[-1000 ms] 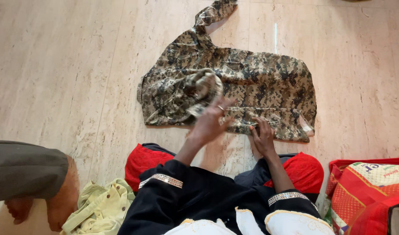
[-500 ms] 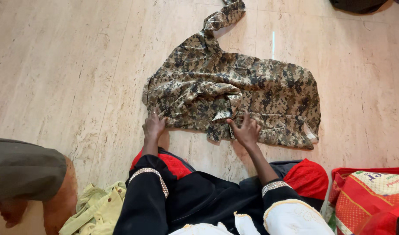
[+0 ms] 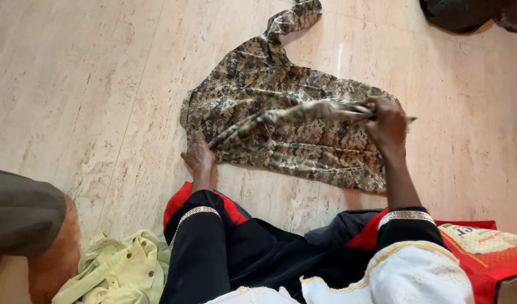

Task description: The person folds a camouflage patterned shirt and a light yellow garment by hand while sitting on the floor, smoothing the fabric and placing the folded shirt into a bag.

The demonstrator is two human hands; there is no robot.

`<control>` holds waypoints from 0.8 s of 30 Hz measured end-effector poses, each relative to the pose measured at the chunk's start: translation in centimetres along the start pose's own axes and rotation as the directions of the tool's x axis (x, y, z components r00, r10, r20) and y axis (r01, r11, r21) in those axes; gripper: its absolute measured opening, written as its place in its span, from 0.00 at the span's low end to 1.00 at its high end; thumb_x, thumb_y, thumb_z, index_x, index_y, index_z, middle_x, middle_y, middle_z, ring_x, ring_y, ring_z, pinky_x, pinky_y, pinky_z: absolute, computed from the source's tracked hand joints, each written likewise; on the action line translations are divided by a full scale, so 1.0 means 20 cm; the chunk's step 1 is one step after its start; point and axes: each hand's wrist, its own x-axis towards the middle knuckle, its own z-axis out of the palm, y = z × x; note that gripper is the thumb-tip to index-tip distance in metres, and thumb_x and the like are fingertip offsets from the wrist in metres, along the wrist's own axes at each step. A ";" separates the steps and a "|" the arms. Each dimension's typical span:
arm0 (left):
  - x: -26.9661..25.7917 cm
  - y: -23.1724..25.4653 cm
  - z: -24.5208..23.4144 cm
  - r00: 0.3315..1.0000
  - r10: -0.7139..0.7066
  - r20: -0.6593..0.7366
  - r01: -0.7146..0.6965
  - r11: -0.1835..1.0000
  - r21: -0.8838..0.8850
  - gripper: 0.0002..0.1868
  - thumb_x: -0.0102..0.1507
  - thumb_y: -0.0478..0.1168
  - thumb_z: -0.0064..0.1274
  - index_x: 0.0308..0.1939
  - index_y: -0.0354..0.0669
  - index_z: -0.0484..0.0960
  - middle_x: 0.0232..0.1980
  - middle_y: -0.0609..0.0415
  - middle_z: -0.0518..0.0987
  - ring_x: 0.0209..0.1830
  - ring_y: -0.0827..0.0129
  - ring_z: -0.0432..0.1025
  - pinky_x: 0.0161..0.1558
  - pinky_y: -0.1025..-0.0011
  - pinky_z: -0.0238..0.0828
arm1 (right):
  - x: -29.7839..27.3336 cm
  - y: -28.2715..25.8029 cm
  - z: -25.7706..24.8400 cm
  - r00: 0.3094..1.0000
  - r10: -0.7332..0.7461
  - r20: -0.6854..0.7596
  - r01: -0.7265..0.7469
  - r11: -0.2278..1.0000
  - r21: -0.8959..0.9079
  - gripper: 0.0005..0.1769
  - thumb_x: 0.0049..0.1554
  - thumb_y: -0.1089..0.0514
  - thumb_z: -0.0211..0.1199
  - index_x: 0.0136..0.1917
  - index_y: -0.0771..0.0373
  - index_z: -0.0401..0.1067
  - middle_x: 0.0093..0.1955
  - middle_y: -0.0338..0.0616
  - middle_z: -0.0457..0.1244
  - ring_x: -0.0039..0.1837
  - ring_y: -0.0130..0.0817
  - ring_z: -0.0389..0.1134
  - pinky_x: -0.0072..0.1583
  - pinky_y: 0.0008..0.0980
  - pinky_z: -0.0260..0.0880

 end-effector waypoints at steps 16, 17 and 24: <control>-0.07 0.00 -0.04 0.999 0.002 -0.033 -0.001 1.000 0.016 0.13 0.65 0.40 0.51 0.53 0.51 0.83 0.54 0.50 0.82 0.52 0.55 0.78 0.59 0.48 0.64 | -0.53 0.54 0.51 0.898 0.194 0.396 -0.050 0.937 -0.345 0.40 0.53 0.65 0.67 0.76 0.45 0.63 0.81 0.45 0.51 0.71 0.46 0.60 0.63 0.48 0.71; -0.06 0.00 -0.03 0.999 0.006 -0.034 -0.005 0.999 0.033 0.13 0.65 0.41 0.51 0.53 0.50 0.84 0.54 0.49 0.82 0.52 0.55 0.79 0.59 0.48 0.65 | -0.50 0.50 0.51 0.895 0.191 0.403 -0.090 0.962 -0.257 0.38 0.57 0.65 0.63 0.78 0.44 0.60 0.83 0.44 0.50 0.72 0.47 0.60 0.62 0.47 0.74; -0.07 0.00 -0.03 0.999 0.006 -0.054 -0.006 1.000 -0.001 0.15 0.65 0.40 0.50 0.55 0.52 0.84 0.55 0.50 0.83 0.54 0.55 0.79 0.59 0.46 0.65 | -0.23 0.21 0.50 0.792 0.026 0.610 0.288 0.865 -0.411 0.32 0.61 0.56 0.62 0.74 0.31 0.59 0.88 0.30 0.34 0.87 0.47 0.36 0.83 0.58 0.35</control>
